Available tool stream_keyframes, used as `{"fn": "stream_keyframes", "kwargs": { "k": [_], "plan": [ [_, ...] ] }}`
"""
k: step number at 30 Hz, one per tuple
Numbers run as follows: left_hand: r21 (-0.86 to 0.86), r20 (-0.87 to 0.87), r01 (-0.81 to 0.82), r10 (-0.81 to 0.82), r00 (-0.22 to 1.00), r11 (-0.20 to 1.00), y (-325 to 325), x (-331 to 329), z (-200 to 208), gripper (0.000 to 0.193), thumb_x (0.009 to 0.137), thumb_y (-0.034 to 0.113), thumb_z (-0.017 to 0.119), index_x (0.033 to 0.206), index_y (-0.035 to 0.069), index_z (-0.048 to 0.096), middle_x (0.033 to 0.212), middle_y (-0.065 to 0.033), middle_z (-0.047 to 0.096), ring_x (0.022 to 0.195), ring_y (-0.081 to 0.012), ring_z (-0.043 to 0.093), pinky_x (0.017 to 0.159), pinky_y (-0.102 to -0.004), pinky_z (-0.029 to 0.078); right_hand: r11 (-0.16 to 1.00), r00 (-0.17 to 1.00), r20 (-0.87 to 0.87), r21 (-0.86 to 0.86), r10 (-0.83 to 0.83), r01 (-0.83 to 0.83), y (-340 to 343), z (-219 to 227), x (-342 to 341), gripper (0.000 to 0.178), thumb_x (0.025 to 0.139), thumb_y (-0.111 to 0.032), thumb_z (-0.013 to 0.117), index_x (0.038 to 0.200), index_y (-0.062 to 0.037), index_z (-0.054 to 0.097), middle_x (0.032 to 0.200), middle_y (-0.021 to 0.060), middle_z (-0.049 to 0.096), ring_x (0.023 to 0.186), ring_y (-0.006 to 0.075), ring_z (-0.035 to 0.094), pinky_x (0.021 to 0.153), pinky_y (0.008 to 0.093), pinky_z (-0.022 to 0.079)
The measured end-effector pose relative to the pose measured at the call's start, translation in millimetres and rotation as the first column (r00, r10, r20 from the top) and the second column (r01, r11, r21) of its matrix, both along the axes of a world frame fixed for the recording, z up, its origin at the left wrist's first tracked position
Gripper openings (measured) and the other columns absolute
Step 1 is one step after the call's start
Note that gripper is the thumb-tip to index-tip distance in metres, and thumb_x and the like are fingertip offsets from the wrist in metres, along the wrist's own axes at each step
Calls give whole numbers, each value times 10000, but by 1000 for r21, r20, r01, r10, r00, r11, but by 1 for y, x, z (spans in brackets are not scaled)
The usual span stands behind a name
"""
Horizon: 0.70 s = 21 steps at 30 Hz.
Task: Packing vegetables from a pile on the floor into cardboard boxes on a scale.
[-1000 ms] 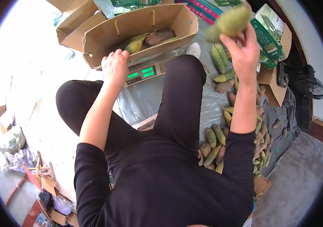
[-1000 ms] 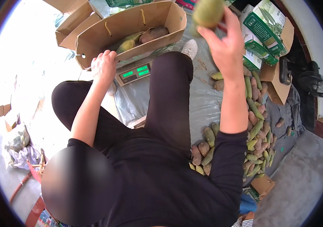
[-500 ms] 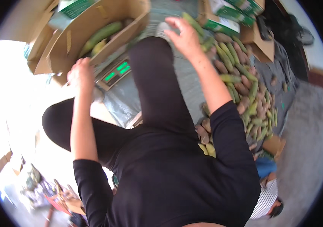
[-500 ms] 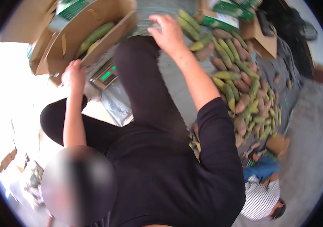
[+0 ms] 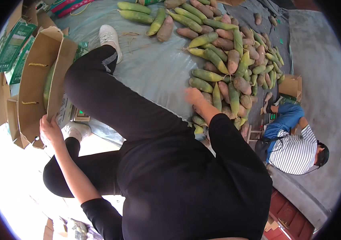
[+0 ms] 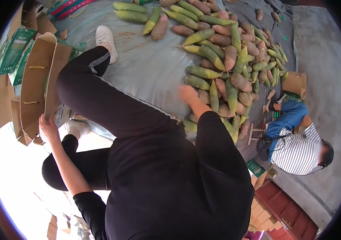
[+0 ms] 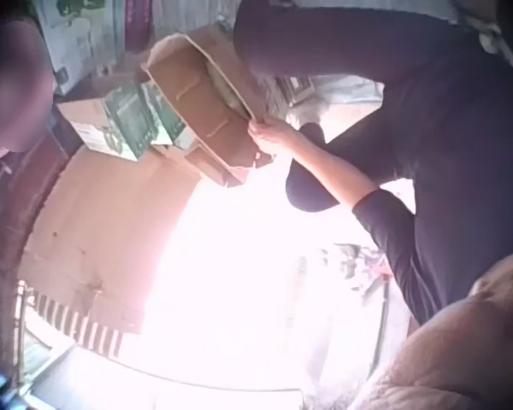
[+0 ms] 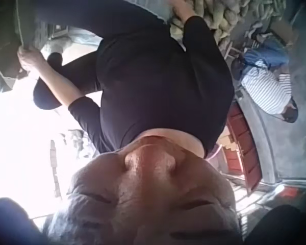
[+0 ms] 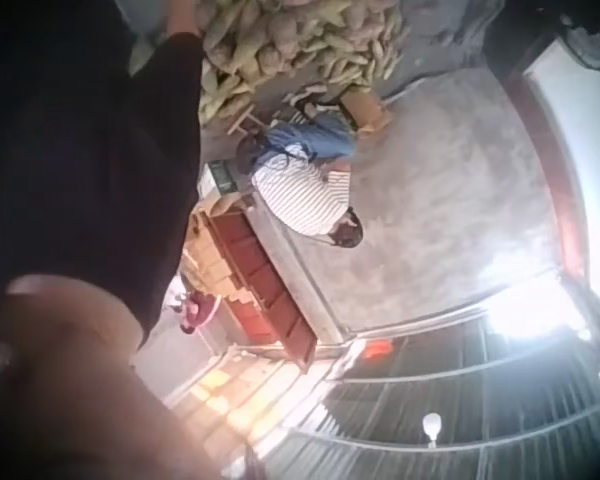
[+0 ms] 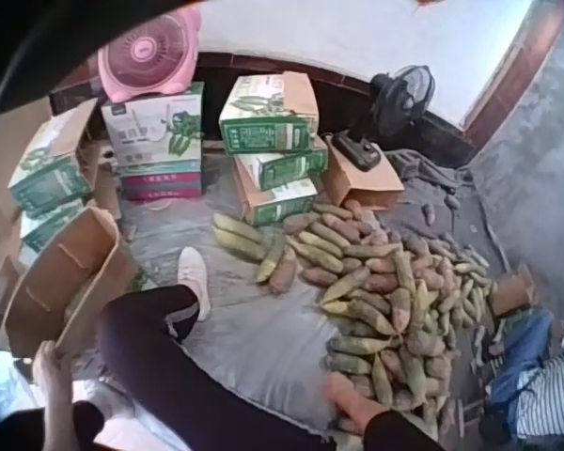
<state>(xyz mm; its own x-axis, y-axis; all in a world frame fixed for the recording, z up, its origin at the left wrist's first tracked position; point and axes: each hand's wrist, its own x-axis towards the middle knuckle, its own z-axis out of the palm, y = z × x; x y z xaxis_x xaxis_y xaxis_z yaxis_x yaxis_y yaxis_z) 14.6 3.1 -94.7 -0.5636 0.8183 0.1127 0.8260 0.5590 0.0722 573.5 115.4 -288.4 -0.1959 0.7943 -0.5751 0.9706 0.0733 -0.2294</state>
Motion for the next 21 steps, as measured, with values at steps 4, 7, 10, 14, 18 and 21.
{"fn": "stream_keyframes", "kwargs": {
  "k": [4,7,10,14,18,21],
  "plan": [
    [41,44,27,-29,999,999,2,-3,-4,179,786,117,603,935,19,581,895,-134,601,838,-332,593,687,-431,456,961,948,166,-4,-272,276,10,17,59,388,731,-225,647,1075,-54,598,1028,193,617,1006,358,566,860,412,456],
    [70,63,45,-50,997,996,2,-11,-14,192,778,98,604,942,2,577,900,-152,601,838,-345,589,703,-434,457,883,882,290,404,-371,238,14,30,115,432,752,-245,646,1139,-67,571,1116,203,576,1063,369,526,887,416,443],
    [107,73,57,-65,995,993,2,-11,-17,199,772,80,598,947,-11,574,909,-171,599,838,-358,584,716,-434,458,787,680,397,277,-616,550,15,59,155,493,795,-268,607,1249,-116,492,1275,162,468,1146,356,478,929,439,436],
    [82,80,77,-84,993,994,-6,-18,-15,260,798,96,613,1008,-52,573,924,-197,600,843,-365,593,743,-415,470,669,491,483,327,-725,667,8,93,165,806,685,-343,741,1355,-94,369,1307,161,460,1159,340,481,980,403,399],
    [75,102,67,-74,992,995,-2,-15,-17,257,796,85,609,1010,-52,571,932,-196,599,847,-365,592,754,-411,469,585,456,410,281,-790,761,-14,94,198,860,663,-341,764,1370,-98,340,1328,169,447,1212,313,451,999,397,389],
    [131,110,54,-68,992,990,0,-10,-20,179,782,55,593,943,-19,573,864,-171,580,797,-344,582,696,-404,462,606,485,431,205,-761,769,-26,77,212,885,618,-372,779,1347,-81,370,1313,167,473,1224,303,450,987,395,391]
  ]
}}
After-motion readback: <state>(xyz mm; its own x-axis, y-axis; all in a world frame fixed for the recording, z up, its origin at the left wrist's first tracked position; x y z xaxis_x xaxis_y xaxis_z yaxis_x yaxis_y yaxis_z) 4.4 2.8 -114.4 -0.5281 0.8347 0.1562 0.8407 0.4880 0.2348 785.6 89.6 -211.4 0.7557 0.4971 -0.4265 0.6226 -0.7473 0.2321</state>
